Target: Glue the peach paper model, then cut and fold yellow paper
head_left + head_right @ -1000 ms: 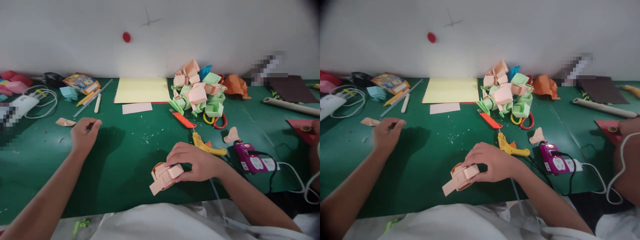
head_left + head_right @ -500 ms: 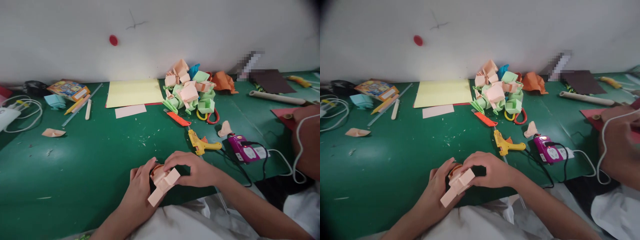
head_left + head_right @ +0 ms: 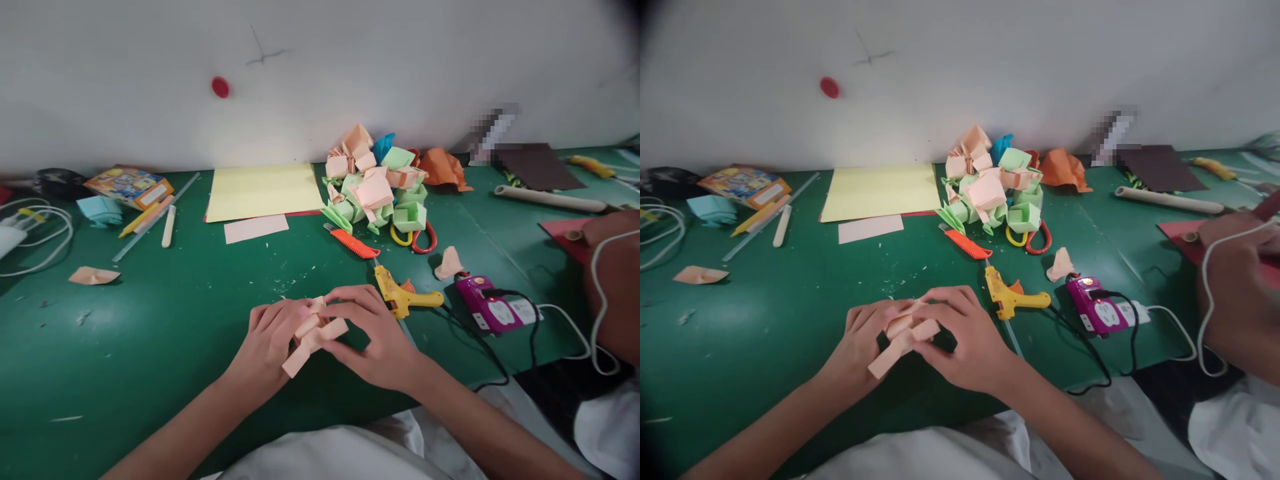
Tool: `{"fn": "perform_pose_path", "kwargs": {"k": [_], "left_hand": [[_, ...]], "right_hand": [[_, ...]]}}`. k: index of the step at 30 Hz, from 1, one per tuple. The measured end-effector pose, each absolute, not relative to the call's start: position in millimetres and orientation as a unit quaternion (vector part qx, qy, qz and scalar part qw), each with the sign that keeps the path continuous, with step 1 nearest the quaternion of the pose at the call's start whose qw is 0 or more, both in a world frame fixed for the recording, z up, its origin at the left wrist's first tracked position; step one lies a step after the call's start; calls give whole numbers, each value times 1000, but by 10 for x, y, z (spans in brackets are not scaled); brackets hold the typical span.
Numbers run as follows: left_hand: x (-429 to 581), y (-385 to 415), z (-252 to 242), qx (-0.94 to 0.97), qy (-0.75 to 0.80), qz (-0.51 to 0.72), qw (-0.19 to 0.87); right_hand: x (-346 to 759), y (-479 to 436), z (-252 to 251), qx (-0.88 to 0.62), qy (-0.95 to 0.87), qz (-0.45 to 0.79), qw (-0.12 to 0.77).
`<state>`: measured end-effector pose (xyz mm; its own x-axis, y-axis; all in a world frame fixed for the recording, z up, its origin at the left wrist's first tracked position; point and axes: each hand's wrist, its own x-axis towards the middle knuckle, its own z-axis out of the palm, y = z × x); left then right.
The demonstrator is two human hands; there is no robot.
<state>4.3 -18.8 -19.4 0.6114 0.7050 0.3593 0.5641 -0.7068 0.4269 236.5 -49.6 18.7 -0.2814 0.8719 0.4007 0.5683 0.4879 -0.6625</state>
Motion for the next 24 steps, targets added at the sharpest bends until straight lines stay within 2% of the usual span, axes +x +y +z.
{"fn": "perform_pose_path", "kwargs": {"k": [6, 11, 13, 17, 24], "left_hand": [[14, -110, -149, 900, 319, 278, 107], [-128, -182, -70, 887, 294, 239, 265], [-167, -228, -77, 866, 289, 261, 314], [-138, -306, -121, 828, 341, 321, 307], [-37, -365, -181, 792, 425, 280, 336]], "right_hand": [[2319, -448, 104, -475, -774, 175, 381], [2257, -497, 71, -516, -749, 268, 317], [2239, -501, 75, -523, -749, 290, 286], [2226, -490, 97, -519, -763, 294, 249], [2224, -495, 89, -510, -774, 290, 238]]}}
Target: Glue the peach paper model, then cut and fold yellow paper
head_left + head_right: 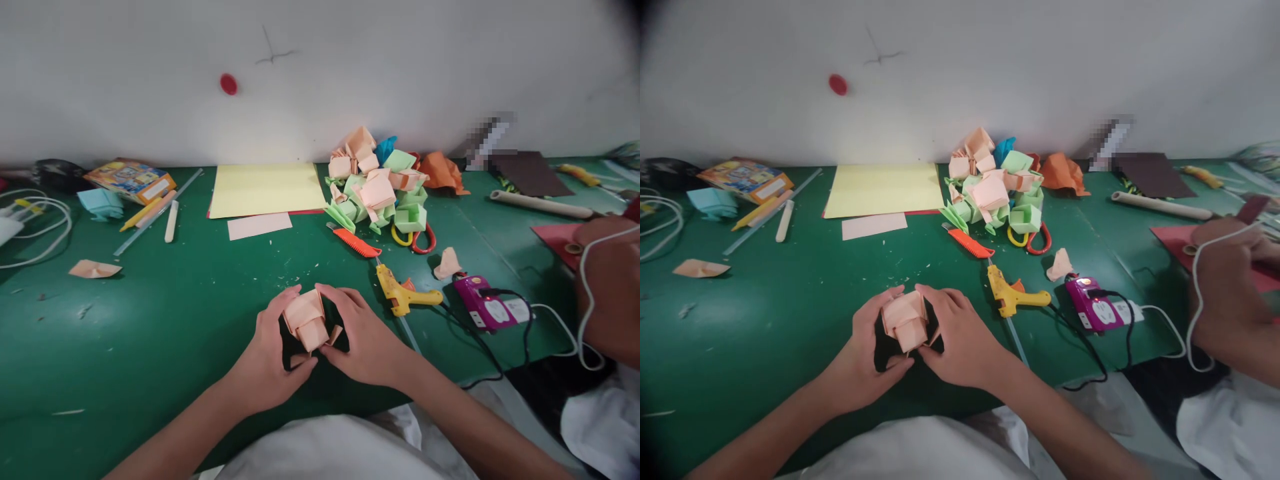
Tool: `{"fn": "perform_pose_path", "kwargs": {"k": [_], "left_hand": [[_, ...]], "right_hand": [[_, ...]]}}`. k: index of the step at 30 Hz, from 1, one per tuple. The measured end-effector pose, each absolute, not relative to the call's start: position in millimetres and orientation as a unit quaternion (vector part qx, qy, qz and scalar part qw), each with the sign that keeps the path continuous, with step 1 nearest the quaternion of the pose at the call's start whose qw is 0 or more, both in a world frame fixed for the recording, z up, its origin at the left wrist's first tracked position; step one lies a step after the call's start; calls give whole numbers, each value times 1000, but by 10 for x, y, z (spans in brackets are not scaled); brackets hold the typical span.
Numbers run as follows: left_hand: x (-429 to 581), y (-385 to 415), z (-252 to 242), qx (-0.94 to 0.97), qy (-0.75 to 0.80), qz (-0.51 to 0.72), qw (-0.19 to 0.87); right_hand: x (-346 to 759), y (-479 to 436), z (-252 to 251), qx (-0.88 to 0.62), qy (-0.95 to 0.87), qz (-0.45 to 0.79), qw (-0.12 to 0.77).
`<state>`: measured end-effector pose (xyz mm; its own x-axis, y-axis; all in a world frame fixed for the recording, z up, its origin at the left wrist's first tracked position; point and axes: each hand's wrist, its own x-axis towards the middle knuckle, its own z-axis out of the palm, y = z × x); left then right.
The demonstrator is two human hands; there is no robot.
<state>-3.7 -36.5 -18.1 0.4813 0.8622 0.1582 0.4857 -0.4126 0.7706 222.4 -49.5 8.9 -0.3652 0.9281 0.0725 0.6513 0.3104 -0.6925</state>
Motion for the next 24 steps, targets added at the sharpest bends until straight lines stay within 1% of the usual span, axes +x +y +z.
{"fn": "perform_pose_path", "kwargs": {"k": [5, 10, 19, 24], "left_hand": [[-51, -329, -205, 811, 401, 289, 313], [-72, -285, -224, 813, 401, 279, 316], [-56, -276, -207, 831, 406, 279, 257], [-79, -284, -179, 832, 405, 271, 265]], "right_hand": [[2220, -486, 60, -500, -787, 273, 238], [2214, -465, 23, -494, -801, 244, 234], [2169, -445, -32, -488, -811, 217, 241], [2166, -458, -18, -490, -810, 216, 239]]}}
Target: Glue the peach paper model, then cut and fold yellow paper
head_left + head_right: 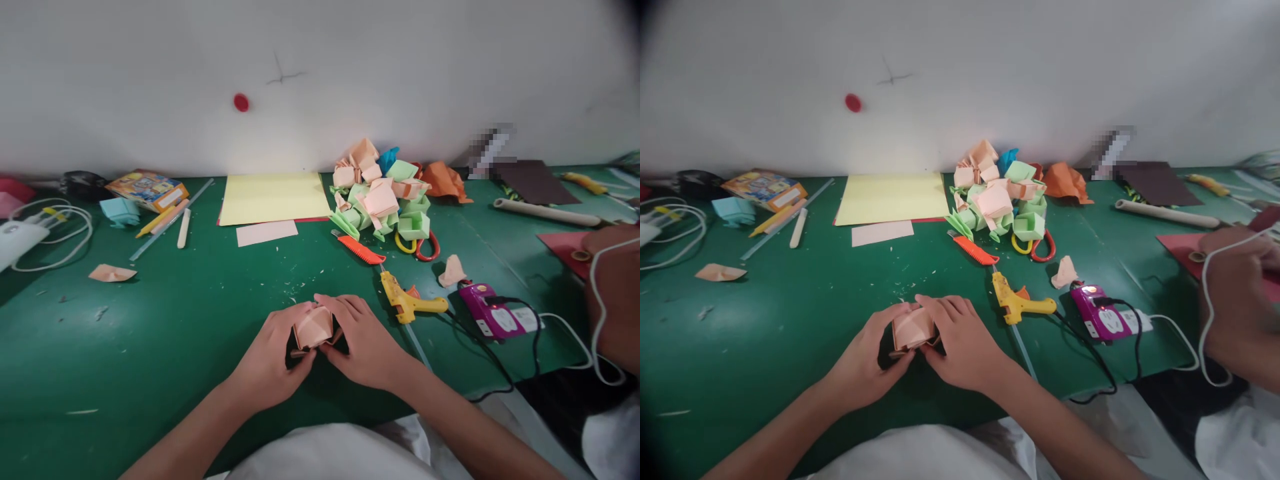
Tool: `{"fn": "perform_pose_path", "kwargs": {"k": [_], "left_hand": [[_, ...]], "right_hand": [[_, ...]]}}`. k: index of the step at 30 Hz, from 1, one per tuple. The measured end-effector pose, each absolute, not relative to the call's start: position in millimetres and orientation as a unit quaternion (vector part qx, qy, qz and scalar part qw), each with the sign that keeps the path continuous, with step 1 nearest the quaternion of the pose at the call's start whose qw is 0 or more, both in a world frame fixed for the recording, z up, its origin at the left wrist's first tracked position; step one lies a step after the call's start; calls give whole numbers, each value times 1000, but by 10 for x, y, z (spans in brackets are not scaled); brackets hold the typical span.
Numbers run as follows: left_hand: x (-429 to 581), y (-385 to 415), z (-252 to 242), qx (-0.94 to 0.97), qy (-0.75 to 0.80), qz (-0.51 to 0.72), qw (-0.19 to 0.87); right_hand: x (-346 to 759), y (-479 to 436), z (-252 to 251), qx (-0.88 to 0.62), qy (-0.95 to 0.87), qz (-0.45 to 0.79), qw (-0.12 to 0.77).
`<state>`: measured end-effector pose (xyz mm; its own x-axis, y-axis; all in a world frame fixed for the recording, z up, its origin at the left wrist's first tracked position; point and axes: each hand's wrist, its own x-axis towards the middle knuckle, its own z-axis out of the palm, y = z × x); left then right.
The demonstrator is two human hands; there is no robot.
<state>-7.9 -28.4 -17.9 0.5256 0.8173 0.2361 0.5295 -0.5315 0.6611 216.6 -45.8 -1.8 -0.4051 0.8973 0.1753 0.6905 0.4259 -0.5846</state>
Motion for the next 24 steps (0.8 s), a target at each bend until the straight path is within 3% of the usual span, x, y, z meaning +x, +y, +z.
{"fn": "perform_pose_path", "kwargs": {"k": [7, 16, 24], "left_hand": [[-196, -254, -37, 840, 381, 283, 263], [-800, 339, 173, 726, 550, 387, 142], [-1328, 883, 101, 658, 637, 378, 137]], "right_hand": [[2253, -518, 94, -487, -813, 236, 214], [2430, -668, 134, -517, -797, 272, 153], [2562, -680, 158, -529, -791, 275, 137]]}}
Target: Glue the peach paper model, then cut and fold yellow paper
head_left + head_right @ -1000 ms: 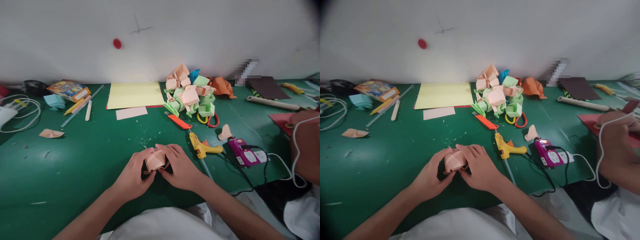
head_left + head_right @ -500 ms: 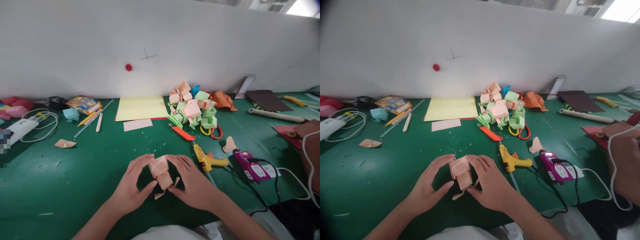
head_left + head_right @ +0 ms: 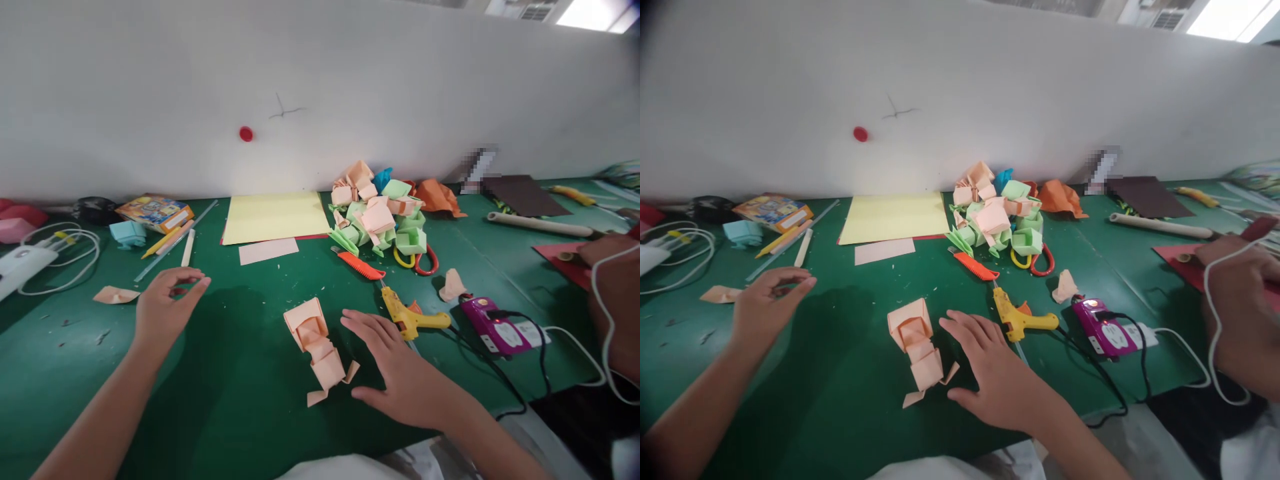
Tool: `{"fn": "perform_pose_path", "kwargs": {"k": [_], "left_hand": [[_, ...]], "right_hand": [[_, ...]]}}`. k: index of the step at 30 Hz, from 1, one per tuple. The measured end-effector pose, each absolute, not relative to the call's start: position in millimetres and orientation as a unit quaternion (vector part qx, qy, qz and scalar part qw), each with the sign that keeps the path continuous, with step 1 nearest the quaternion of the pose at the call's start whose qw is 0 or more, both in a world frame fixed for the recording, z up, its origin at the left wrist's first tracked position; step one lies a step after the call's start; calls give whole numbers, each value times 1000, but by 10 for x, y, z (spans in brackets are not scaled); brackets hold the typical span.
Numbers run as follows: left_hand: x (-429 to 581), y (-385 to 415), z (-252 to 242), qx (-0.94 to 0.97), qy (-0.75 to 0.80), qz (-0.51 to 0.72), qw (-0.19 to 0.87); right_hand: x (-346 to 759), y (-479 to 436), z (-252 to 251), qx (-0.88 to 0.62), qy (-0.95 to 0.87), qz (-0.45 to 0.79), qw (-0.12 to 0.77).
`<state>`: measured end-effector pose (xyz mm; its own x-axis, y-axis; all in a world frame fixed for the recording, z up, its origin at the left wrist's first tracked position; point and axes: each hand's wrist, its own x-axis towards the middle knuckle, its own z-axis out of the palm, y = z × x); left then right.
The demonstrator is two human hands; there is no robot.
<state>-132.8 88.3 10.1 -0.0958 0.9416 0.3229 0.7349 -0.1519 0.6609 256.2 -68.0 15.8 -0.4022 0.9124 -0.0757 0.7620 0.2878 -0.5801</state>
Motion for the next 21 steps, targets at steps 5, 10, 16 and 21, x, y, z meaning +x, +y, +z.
{"fn": "perform_pose_path", "kwargs": {"k": [5, 10, 16, 21], "left_hand": [[-1444, 987, 31, 642, 652, 381, 132], [-1473, 1015, -89, 625, 666, 386, 132], [-1593, 1151, -99, 638, 678, 355, 85], [-1697, 1376, -27, 660, 692, 289, 34]], "right_hand": [[2657, -595, 263, -539, -791, 254, 136], [2667, -517, 325, -554, -785, 246, 126], [2628, -445, 337, -543, -794, 247, 119], [2641, -416, 326, -545, -793, 240, 125]]}}
